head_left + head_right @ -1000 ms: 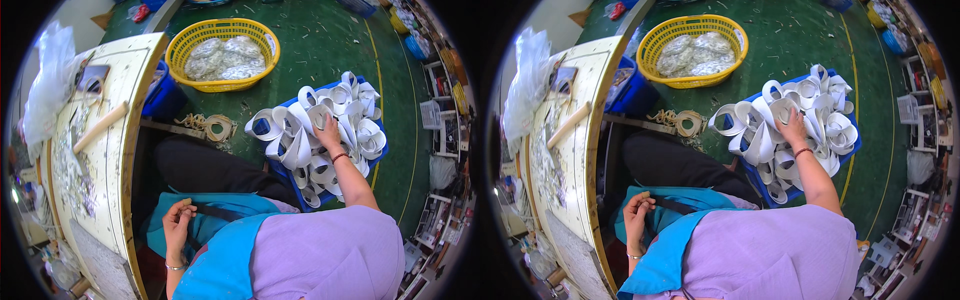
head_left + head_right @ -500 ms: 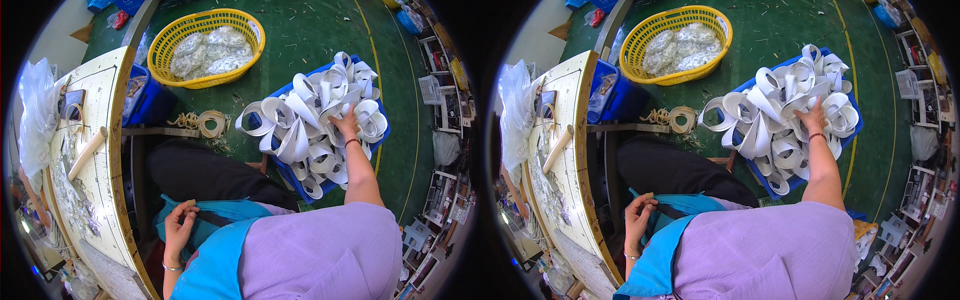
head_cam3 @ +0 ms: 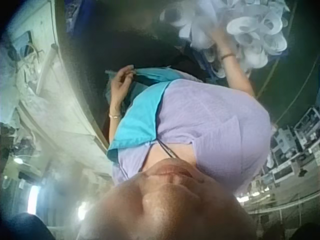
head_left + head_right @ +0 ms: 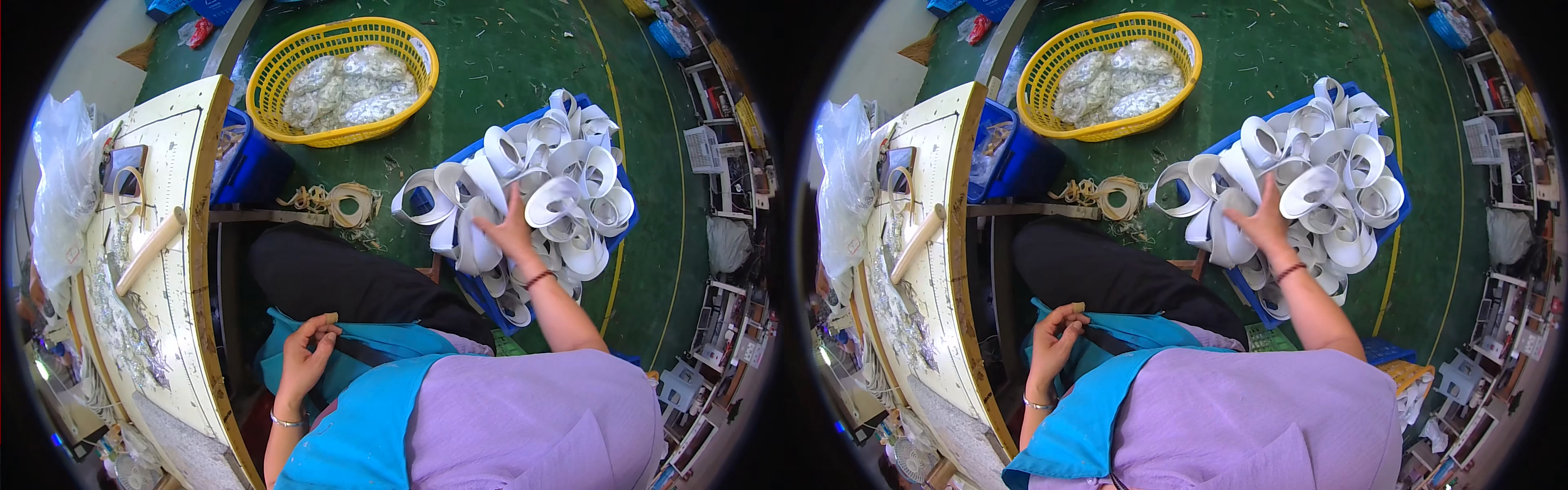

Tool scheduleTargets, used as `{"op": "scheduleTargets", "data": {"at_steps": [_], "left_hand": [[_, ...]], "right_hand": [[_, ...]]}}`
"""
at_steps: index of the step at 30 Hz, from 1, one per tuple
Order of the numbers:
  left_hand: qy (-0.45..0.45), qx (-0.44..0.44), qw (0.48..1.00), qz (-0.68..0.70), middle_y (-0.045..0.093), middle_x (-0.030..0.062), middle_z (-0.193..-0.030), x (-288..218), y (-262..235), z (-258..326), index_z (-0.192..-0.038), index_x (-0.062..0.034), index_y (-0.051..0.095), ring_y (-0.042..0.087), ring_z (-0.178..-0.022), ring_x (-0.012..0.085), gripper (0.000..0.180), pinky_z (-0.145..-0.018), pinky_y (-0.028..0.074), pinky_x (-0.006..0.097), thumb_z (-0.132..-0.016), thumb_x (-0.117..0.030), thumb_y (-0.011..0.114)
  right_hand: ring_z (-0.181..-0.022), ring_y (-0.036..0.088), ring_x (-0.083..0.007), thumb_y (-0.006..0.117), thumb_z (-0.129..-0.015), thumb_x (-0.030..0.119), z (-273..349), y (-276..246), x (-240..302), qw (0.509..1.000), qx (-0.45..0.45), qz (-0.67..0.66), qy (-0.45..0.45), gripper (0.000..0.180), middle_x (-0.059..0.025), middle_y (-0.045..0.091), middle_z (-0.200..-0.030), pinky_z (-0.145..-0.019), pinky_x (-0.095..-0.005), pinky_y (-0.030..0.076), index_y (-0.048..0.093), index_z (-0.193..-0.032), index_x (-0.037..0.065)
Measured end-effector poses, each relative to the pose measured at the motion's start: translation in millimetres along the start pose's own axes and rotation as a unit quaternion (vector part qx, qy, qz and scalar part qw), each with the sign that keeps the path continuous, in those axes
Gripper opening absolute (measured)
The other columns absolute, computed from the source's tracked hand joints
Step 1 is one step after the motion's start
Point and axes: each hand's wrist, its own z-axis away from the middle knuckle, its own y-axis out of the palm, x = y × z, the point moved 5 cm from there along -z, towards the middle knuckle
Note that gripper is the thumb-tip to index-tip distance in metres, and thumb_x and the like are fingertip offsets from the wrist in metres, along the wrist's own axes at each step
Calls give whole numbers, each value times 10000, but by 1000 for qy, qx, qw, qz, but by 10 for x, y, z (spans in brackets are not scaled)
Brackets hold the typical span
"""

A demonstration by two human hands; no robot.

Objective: The recorder is assembling small shoe components, applying adhesive, and using a hammer to secure parts at a factory workstation.

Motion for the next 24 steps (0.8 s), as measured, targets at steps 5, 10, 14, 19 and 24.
{"op": "scheduleTargets", "data": {"at_steps": [5, 10, 14, 19, 24], "left_hand": [[0, 10, 1000, -13, 636, 46, -887, 22, -17, -6, -1107, 9, 570, 547, -756, 75, 272, -717, 452, 218, -838, -16, 542], [-19, 10, 999, 39, 635, 46, -901, 193, -109, -10, -1114, 5, 568, 559, -792, 82, 265, -734, 459, 219, -854, -31, 539], [-29, 17, 999, 30, 634, 45, -891, 226, -129, -57, -1116, 0, 566, 556, -778, 79, 263, -722, 461, 218, -856, -29, 535], [-14, 26, 1000, 5, 633, 44, -885, 174, -117, -103, -1113, 0, 567, 550, -760, 76, 260, -709, 463, 218, -857, -31, 536], [-27, 14, 999, 8, 634, 47, -889, 199, -135, -64, -1115, -1, 567, 560, -776, 81, 264, -720, 466, 221, -855, -35, 537]], "right_hand": [[-1303, 242, -400, 747, -589, 488, 6, 255, 26, 961, 30, 249, 116, 1094, -249, 203, -1416, -1063, -446, 236, 140, -1406, 88], [-1239, 310, -434, 765, -574, 399, -149, -220, -123, 966, -68, 238, 77, 1020, -223, 226, -1398, -1012, -458, 314, 208, -1385, 129], [-1235, 321, -390, 771, -563, 391, -229, -516, -75, 937, -60, 320, 122, 1032, -186, 195, -1428, -976, -475, 330, 204, -1395, 162], [-1240, 325, -388, 771, -555, 417, -355, -695, -91, 912, -61, 384, 132, 1032, -174, 201, -1436, -977, -488, 329, 230, -1395, 158], [-1169, 429, -378, 735, -606, 381, -397, -622, -23, 944, 19, 310, 112, 908, -204, 311, -1362, -967, -418, 386, 304, -1347, 81]]}}
